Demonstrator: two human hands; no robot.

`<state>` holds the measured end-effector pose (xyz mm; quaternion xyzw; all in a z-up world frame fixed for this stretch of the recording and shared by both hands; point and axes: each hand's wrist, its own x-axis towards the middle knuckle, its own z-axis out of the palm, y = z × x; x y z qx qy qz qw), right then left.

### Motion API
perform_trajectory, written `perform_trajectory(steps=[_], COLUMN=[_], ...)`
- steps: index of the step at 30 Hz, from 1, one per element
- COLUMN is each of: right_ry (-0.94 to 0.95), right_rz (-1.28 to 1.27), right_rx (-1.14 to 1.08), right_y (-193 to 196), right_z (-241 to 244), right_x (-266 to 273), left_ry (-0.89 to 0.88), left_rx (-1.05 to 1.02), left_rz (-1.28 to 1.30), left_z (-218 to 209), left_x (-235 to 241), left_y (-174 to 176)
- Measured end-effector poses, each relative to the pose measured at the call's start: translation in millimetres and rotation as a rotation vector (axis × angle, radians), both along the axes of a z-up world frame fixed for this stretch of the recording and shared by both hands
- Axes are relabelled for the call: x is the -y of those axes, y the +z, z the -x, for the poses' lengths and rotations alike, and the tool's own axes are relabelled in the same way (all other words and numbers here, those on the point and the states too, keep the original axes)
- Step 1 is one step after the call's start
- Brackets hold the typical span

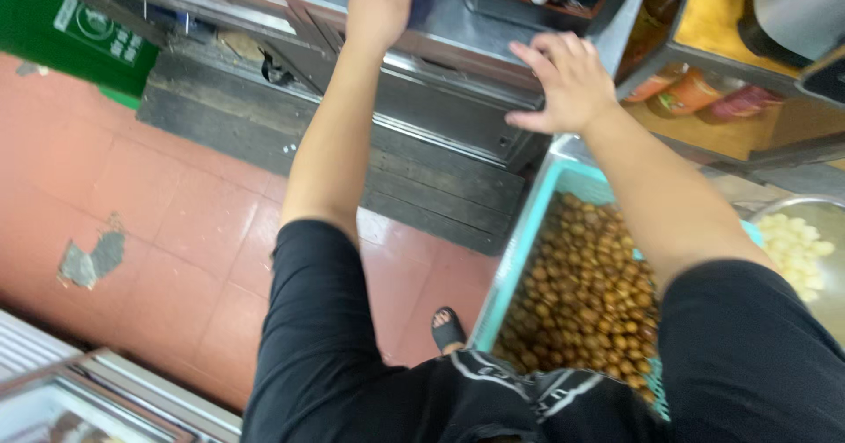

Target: The person peels longan fruits by hand, separating the outer skin from the inner flesh. The peeled fruit is placed into a metal bowl, while the discarded skins are collected in a separate bowl. The person works continuously through a large batch of longans in a teal basket.

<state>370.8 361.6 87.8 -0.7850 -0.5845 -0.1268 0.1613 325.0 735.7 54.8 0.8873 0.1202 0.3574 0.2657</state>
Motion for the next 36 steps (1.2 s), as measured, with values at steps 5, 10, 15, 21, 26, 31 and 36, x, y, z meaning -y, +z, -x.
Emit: perform_trajectory(steps=[5,10,15,21,26,31,36], right_ry=[0.020,0.305,0.397,-0.037,-0.212,-0.132,0.619], right_rz=[-0.016,-0.132,-0.294,-0.164,-0.221,-0.275,-0.646], right_rx=[-0.094,-0.294,-0.294,0.162,0.165,-0.216,-1.480], right_y=[-4.6,-6.9,45.3,79.9,63.0,57.3,48.7], right_z=[11.5,124.0,221.7,319.9,408.6,439.0,462.8], right_x=[1.8,54.0,178.5,324.3,402.6,467.7,549.3], left_ry=[-0.272,-0.429,-0.762,-1.155,-0.960,-0.804,-1.405], left_rx=[0.175,-0.019,0.045,0.218,0.394,0.512,0.322], left_rz=[1.275,1.148,1.179,1.466,1.506,1.597,1.548], left_z=[158.3,275.3,331.2,370.3,389.2,398.1,405.4], left_x=[120.9,261.1,382.9,538.5,636.0,699.6,674.3], left_y=[-3.7,29.5,69.4,72.7,41.1,41.5,65.1])
